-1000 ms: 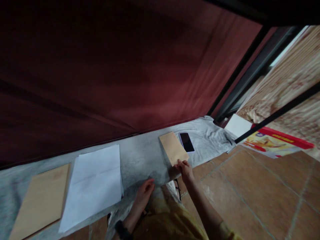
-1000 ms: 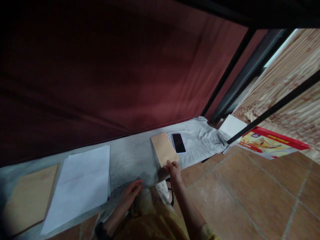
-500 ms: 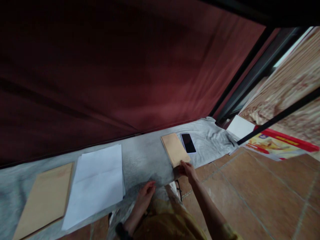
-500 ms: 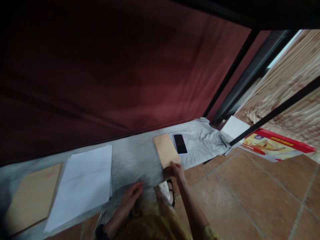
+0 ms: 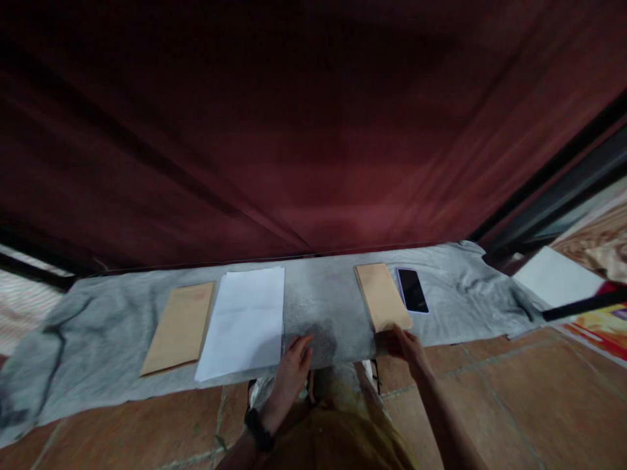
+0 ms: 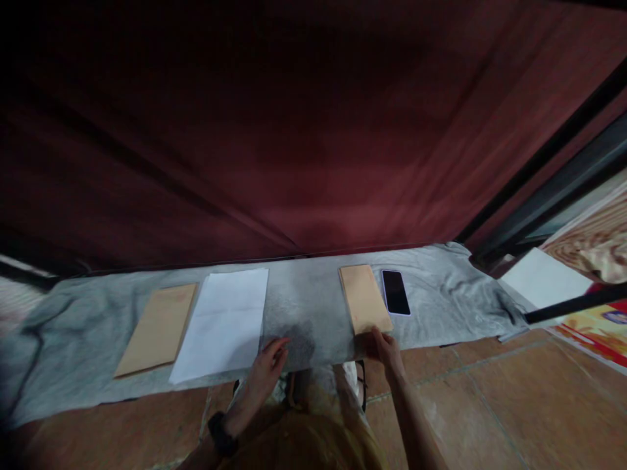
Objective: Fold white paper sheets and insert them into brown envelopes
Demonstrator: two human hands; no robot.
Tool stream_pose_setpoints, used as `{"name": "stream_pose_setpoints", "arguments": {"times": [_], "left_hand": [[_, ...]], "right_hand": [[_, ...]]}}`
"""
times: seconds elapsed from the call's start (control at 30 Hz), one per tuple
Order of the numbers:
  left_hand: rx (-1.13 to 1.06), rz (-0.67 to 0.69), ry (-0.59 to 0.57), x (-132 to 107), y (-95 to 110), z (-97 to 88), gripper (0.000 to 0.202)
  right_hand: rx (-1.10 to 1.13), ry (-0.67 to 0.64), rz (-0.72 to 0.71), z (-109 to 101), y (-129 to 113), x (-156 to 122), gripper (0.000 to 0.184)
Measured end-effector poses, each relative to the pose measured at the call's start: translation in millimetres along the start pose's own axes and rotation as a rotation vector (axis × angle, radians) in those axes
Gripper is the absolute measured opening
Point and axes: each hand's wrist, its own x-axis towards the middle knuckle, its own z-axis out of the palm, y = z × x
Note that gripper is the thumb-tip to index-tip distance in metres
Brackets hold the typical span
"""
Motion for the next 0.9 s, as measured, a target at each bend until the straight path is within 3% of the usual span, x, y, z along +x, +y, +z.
{"name": "stream_pose_setpoints", "arguments": {"times": [0.13,0.2,0.3,0.43,0.6,0.73,0.9], "left_hand": [[0.382,0.083,0.316,-3,-26,-29.6,0.054],[0.539,0.046,0.392,-7,-41,-37.3,0.065],[0.678,0.000,0.345,-16,-61,-36.7,0.075],[0.776,0.065,0.255,-29,-72,-22.1,0.075],[0.819,0.154,0.166,-43,-64,-2.6,0.064],[0.793,0.195,0.065,-47,-53,6.9,0.068],[0.793,0.179,0.025,-48,-51,8.5,0.067]], "right_hand": [[0.020,-0.072,-0.075,11,12,-9,0.044],[0.019,-0.134,-0.102,25,18,-15,0.047],[0.019,-0.246,-0.170,54,22,-20,0.045],[-0.090,-0.328,-0.179,101,18,-26,0.034],[-0.150,-0.403,-0.211,154,16,-35,0.025],[-0.221,-0.416,-0.257,193,12,-36,0.015],[-0.310,-0.371,-0.312,246,0,-29,0.021]]}}
